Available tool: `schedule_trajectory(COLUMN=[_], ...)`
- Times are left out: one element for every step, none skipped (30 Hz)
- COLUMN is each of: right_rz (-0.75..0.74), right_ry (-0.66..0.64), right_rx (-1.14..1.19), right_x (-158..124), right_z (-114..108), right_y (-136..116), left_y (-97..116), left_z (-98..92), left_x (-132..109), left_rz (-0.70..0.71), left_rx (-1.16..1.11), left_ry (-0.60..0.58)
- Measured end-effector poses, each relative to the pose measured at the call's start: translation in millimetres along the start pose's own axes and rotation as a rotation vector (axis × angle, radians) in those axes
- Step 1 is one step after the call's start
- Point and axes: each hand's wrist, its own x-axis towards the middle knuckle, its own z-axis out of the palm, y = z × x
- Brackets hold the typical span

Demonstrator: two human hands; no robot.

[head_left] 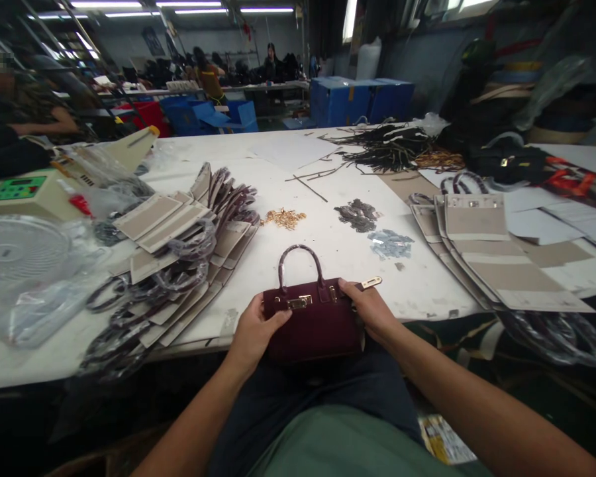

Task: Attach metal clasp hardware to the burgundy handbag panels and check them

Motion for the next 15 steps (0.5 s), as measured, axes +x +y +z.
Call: schedule_trajectory(right_rz=[-0.002, -0.004, -0.006, -0.006, -0.001, 0.008, 0.017, 0.023, 0.026, 0.025, 0.021, 0.014, 0.01, 0.01, 0.014], right_ry=[-0.009, -0.016, -0.019, -0.019, -0.02, -0.022, -0.022, -0.019, -0.013, -0.004, 0.006, 0.015, 0.02, 0.021, 0.02], right_rx=[-0.016, -0.033, -0.046, -0.055, -0.057, -0.051, -0.044, -0.037, -0.03, -0.021, -0.012, -0.005, 0.0, 0.003, 0.001], right_x=[0.0, 0.1, 0.4, 0.8, 1.3, 1.9, 2.4, 2.9, 3.4, 3.9, 4.5, 5.0, 5.5, 5.9, 6.3], right_z=[0.9, 1.4, 1.5, 1.3, 0.8, 0.1, -0.6, -1.1, -1.5, -1.5, -1.2, -0.6, 0.0, 0.6, 1.0], right_y=[-0.4, -0.5, -0.4, 0.0, 0.8, 1.7, 2.8, 3.9, 4.9, 5.7, 6.3, 6.7, 7.0, 7.3, 7.6], left_y=[-3.1, -6.8, -10.9, -15.1, -19.1, -22.5, -25.0, -26.6, -27.2, -27.0, -26.0, -24.7, -23.2, -21.7, -20.5], left_z=[4.3, 7.6, 10.1, 11.8, 13.1, 13.9, 14.6, 15.3, 15.9, 16.6, 17.3, 18.0, 18.7, 19.2, 19.6], left_x=[0.5, 1.5, 2.5, 3.3, 3.6, 3.3, 2.6, 1.5, 0.2, -1.0, -2.1, -2.9, -3.4, -3.7, -3.8], left_rz=[0.023, 0.045, 0.062, 0.074, 0.077, 0.073, 0.062, 0.045, 0.028, 0.01, -0.005, -0.02, -0.032, -0.041, -0.051], left_rx=[0.031, 0.041, 0.031, -0.003, -0.053, -0.107, -0.155, -0.191, -0.218, -0.241, -0.265, -0.296, -0.326, -0.354, -0.378], left_ry=[0.075, 0.138, 0.183, 0.212, 0.227, 0.232, 0.23, 0.225, 0.219, 0.215, 0.213, 0.216, 0.219, 0.223, 0.226])
